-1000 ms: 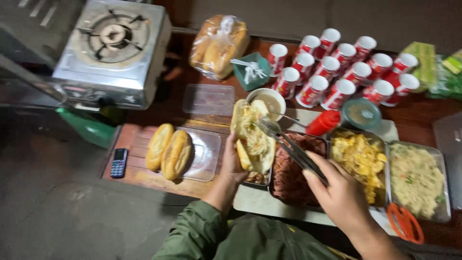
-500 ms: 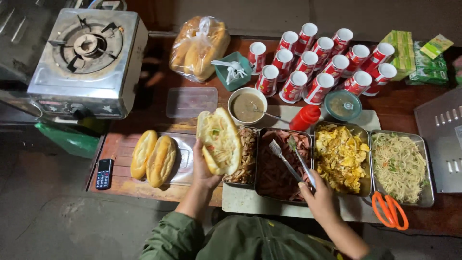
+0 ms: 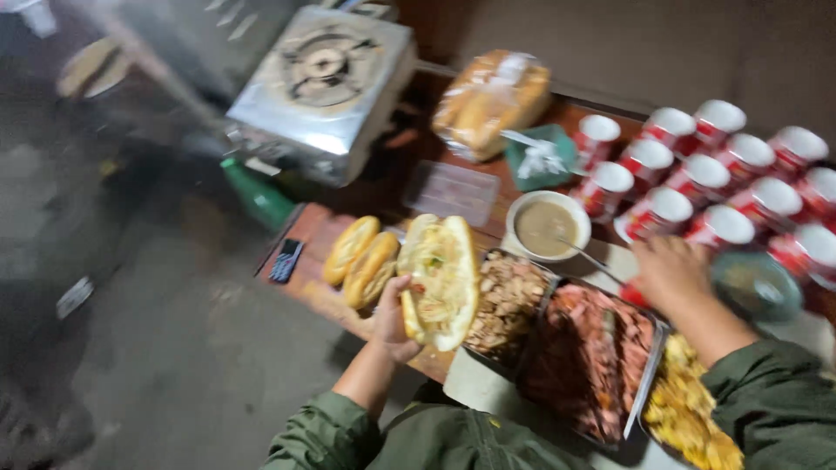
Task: The person prepares sandwiches at a street food stall. They cut baguettes with scissors, spread a sauce inside, and add fillings including scrambled eggs, sliced meats, and vegetables using tongs. They also apply ketchup from a squeeze bottle before closing the sandwiches.
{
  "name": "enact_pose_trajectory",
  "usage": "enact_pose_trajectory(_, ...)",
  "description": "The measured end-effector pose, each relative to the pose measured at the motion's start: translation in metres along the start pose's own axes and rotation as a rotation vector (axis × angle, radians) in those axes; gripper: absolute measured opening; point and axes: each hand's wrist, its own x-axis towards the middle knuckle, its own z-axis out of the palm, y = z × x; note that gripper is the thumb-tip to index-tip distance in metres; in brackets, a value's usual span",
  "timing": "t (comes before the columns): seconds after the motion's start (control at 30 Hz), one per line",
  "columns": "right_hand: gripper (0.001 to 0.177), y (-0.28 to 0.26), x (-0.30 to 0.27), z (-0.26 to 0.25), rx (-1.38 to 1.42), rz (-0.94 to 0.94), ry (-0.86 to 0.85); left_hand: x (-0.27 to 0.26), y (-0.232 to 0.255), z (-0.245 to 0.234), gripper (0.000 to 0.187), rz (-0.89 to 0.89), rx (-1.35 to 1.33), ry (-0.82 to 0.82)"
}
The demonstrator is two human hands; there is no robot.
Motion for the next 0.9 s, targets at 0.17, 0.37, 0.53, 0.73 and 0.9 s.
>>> enact_pose_trajectory(0.17,0.048,0.009,0.037,0.034,-0.371,0.073,-0.849,-0.033,0.013,0.01,0.058,-0.005,0.005,-0.254)
enact_pose_trajectory(0.37,0.067,0.054,0.027,0.025,-0.153,0.248,-0.918,-0.03,0.015,0.0,0.055,0.02,-0.007,-0.266)
enact_pose_trajectory(0.53,0.081,0.119,-0.031,-0.005,0.552,0.504,-0.39,-0.01,0.006,0.015,0.06,-0.066,-0.046,-0.232)
enact_pose_trajectory(0.73,0.067,0.002,-0.1,-0.145,1.822,0.599,0.369,0.025,-0.029,0.054,0.056,-0.243,0.031,-0.217)
enact_pose_trajectory(0.9,0.056,-0.056,-0.124,-0.23,1.778,0.495,0.503,0.036,-0.063,0.086,0.057,-0.359,0.042,-0.322)
